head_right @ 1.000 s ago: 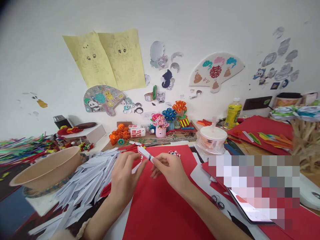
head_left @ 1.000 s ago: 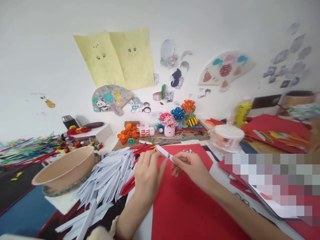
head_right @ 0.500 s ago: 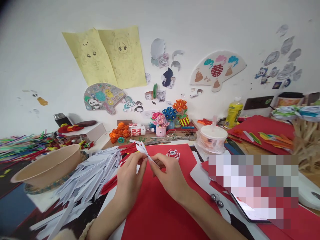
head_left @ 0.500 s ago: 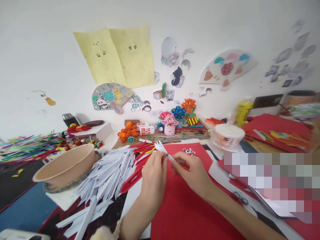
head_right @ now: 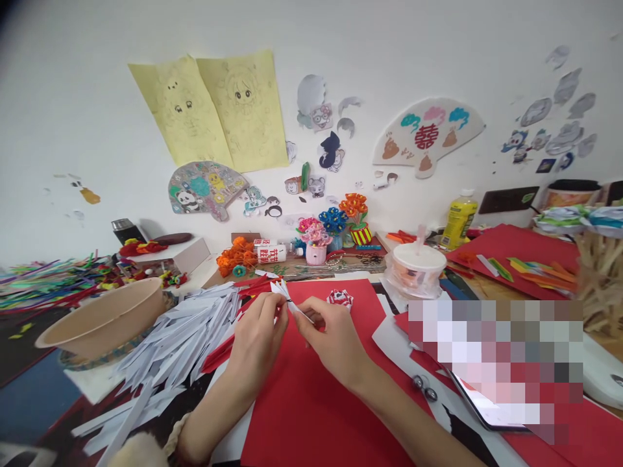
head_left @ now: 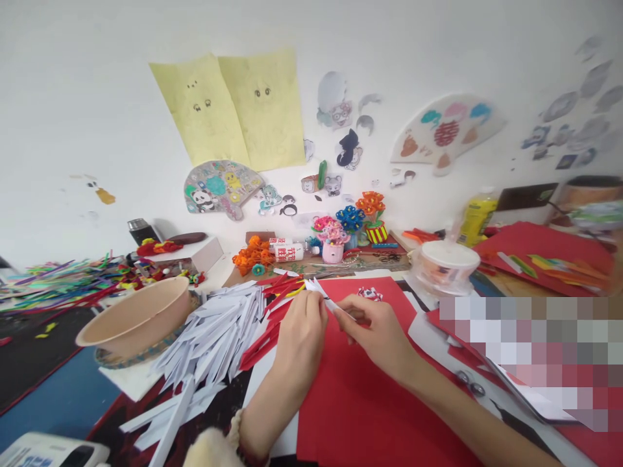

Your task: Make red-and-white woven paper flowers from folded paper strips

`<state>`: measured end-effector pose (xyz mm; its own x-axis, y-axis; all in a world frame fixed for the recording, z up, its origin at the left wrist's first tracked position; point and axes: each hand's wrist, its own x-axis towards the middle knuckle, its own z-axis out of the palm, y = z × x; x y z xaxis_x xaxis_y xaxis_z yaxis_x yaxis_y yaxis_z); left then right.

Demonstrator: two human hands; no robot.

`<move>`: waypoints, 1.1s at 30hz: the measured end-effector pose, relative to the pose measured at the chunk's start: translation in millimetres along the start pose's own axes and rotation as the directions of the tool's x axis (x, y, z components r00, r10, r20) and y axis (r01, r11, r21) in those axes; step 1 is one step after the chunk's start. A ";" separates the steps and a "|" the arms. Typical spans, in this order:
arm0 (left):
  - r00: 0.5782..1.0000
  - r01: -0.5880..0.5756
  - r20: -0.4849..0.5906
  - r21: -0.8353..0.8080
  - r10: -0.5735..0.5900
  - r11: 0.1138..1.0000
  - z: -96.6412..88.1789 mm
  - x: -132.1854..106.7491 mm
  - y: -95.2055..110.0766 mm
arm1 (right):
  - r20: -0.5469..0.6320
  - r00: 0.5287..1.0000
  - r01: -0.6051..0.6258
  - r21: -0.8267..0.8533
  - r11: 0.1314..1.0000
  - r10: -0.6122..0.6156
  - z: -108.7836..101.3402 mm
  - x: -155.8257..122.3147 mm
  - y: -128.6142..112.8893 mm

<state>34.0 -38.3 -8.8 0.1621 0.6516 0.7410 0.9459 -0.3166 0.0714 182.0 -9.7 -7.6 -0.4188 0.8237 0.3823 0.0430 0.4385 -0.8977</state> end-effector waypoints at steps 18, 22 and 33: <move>0.988 0.051 -0.133 -0.158 -0.072 0.986 -3.3 -3.4 1.9 | 0.184 0.939 -0.340 0.617 0.709 0.291 -4.4 8.1 8.4; 0.985 0.030 -0.166 -0.140 -0.054 0.990 -5.4 -3.6 0.6 | 0.237 0.919 -0.389 0.668 0.634 0.314 -4.4 8.9 10.0; 0.976 -0.031 -0.216 -0.148 -0.002 0.988 -8.1 -1.6 5.7 | 0.269 0.900 -0.424 0.719 0.550 0.343 -1.9 7.7 12.3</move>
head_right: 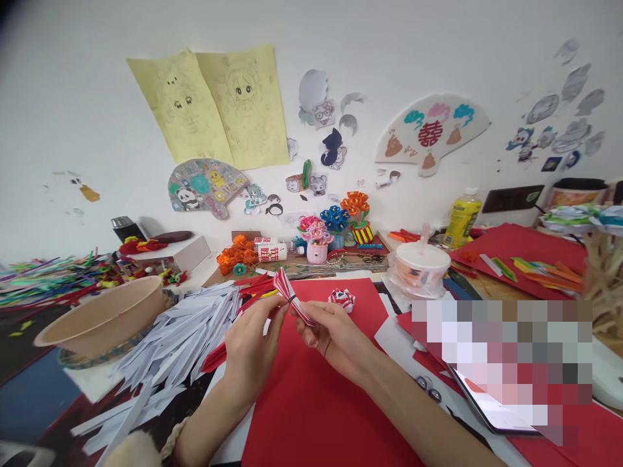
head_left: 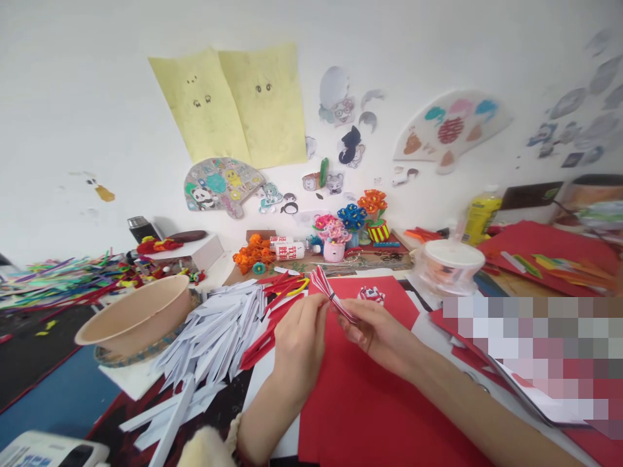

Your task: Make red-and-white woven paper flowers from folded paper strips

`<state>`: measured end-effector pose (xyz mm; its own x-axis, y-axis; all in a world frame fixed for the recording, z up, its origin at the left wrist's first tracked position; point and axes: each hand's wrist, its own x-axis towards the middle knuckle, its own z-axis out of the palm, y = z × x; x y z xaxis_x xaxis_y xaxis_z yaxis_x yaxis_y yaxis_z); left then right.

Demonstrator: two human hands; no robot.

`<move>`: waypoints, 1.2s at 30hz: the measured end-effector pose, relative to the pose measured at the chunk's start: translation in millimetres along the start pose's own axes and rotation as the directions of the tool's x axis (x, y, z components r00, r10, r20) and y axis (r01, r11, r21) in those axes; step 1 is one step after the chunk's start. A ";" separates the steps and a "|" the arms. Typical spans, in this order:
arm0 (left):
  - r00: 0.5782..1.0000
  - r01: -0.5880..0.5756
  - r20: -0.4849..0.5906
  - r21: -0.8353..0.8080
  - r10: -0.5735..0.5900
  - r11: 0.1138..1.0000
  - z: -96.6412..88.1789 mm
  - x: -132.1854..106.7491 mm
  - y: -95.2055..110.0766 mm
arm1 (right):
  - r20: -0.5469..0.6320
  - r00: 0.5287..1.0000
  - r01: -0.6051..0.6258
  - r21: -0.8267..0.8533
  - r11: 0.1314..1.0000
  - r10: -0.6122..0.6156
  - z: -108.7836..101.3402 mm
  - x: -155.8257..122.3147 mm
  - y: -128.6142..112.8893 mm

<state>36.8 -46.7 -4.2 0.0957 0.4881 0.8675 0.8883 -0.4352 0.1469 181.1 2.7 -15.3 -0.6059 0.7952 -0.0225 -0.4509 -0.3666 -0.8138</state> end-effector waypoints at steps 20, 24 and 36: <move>0.998 -0.047 0.032 0.050 0.046 0.998 0.7 -3.2 2.8 | 0.114 0.993 -0.007 -0.095 0.995 0.018 0.8 -3.2 -1.6; 0.998 -0.042 0.046 0.035 0.041 0.998 -1.9 -0.8 1.3 | 0.100 0.994 -0.038 0.000 0.999 0.037 2.0 -3.2 -0.1; 0.939 0.147 0.321 -0.044 -0.126 0.988 -18.8 20.9 -23.7 | 0.127 0.961 -0.251 0.017 0.968 0.247 -9.6 -3.9 -11.7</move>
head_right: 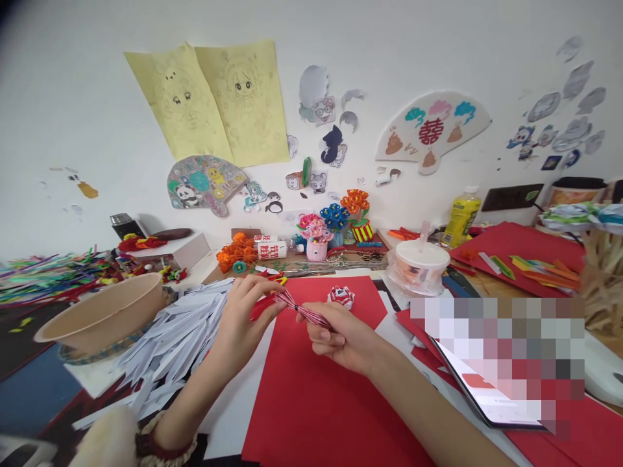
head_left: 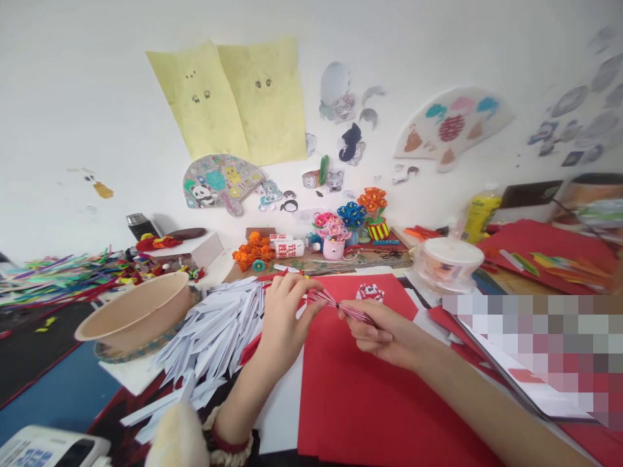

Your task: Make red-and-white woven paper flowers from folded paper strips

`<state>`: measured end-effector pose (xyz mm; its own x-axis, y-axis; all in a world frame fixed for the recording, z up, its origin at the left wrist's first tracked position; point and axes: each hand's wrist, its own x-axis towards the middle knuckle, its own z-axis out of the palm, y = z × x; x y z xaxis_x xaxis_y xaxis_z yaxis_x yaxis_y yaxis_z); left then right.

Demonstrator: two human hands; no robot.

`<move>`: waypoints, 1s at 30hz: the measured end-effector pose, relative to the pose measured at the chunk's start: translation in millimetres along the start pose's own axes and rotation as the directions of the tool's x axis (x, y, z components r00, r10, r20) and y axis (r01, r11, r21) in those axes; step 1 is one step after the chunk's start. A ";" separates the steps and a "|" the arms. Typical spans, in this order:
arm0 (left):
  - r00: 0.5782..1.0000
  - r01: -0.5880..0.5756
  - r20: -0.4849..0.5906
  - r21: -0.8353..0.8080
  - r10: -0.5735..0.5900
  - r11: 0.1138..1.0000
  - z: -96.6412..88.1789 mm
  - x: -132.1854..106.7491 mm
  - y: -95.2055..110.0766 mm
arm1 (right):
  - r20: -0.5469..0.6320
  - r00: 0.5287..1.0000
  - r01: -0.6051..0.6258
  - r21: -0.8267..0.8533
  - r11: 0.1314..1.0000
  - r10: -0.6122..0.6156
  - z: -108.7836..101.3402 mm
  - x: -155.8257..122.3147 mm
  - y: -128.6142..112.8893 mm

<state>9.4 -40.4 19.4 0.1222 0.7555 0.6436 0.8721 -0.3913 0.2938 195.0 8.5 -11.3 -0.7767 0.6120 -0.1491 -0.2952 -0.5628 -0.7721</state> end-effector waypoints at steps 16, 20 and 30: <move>0.949 0.181 0.295 -0.225 -0.110 0.957 -4.5 0.5 -9.9 | -0.133 0.840 0.313 -0.673 0.671 -0.526 2.8 4.8 -1.6; 0.941 0.167 0.329 -0.253 -0.077 0.953 -3.9 0.7 -9.9 | -0.014 0.889 0.288 -0.758 0.585 -0.457 2.1 5.3 0.8; 0.940 0.156 0.337 -0.270 -0.059 0.950 -1.6 -3.1 -2.5 | -0.038 0.918 0.276 -0.655 0.703 -0.395 -0.5 5.6 3.0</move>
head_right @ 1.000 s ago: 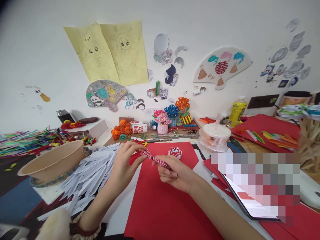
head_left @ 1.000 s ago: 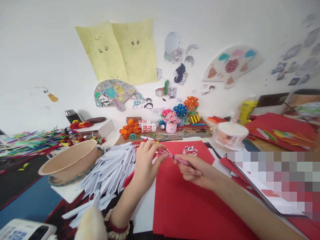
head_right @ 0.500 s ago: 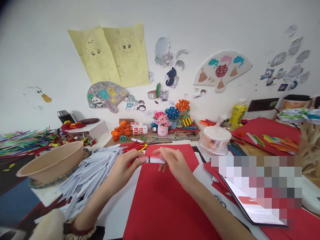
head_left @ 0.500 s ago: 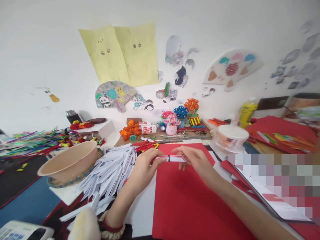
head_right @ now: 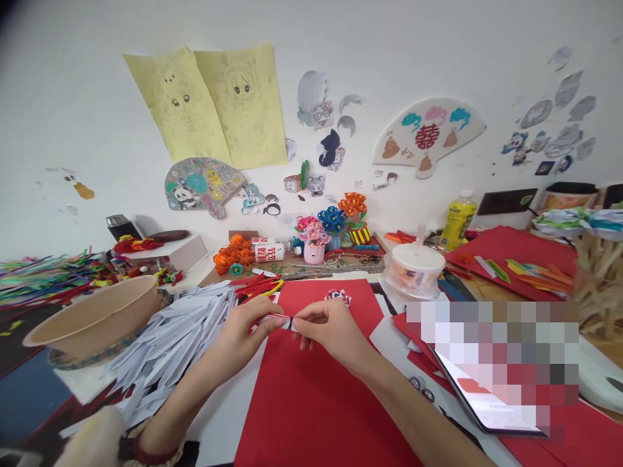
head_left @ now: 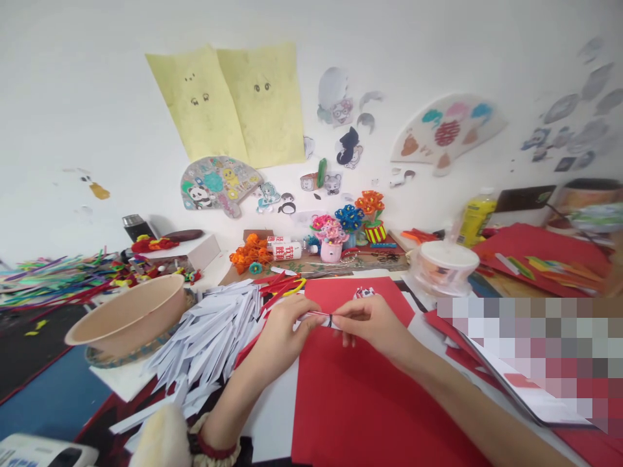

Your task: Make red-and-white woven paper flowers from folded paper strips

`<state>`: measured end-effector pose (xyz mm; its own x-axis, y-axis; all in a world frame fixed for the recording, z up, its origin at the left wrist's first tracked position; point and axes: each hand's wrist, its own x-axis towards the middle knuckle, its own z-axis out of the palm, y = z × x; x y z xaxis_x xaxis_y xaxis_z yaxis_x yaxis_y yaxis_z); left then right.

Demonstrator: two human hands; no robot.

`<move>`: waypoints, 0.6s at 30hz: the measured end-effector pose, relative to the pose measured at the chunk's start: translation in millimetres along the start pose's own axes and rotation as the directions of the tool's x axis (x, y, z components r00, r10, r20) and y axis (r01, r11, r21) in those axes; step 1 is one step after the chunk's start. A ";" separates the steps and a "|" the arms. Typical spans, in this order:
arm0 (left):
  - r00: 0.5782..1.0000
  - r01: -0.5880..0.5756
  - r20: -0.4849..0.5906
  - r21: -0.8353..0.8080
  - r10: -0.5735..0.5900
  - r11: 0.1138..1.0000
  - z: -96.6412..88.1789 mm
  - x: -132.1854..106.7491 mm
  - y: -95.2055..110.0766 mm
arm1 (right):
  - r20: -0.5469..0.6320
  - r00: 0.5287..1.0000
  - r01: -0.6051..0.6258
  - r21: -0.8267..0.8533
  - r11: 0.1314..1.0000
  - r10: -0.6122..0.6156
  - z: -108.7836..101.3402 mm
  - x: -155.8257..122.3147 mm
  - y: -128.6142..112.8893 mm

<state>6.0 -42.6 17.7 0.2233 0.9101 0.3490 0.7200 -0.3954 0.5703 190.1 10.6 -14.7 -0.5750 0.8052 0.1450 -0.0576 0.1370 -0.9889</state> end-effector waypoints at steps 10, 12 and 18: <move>0.999 -0.031 0.034 0.024 0.030 0.999 0.5 0.1 1.6 | 0.004 0.999 -0.044 0.035 0.998 0.044 0.1 0.1 -0.2; 1.000 -0.018 0.012 0.017 0.018 1.000 -0.2 2.0 -1.2 | -0.023 0.999 -0.032 0.057 0.998 0.033 -0.3 0.8 -0.3; 0.985 0.090 -0.139 -0.096 -0.103 0.991 -1.9 5.0 -10.0 | -0.085 0.994 -0.048 0.263 0.964 0.072 -6.4 -0.1 -2.0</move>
<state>-1.3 -34.4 15.2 0.0542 0.9199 0.3884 0.6709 -0.3217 0.6682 195.4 13.9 -12.6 -0.5067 0.8588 0.0752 -0.2425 -0.0583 -0.9684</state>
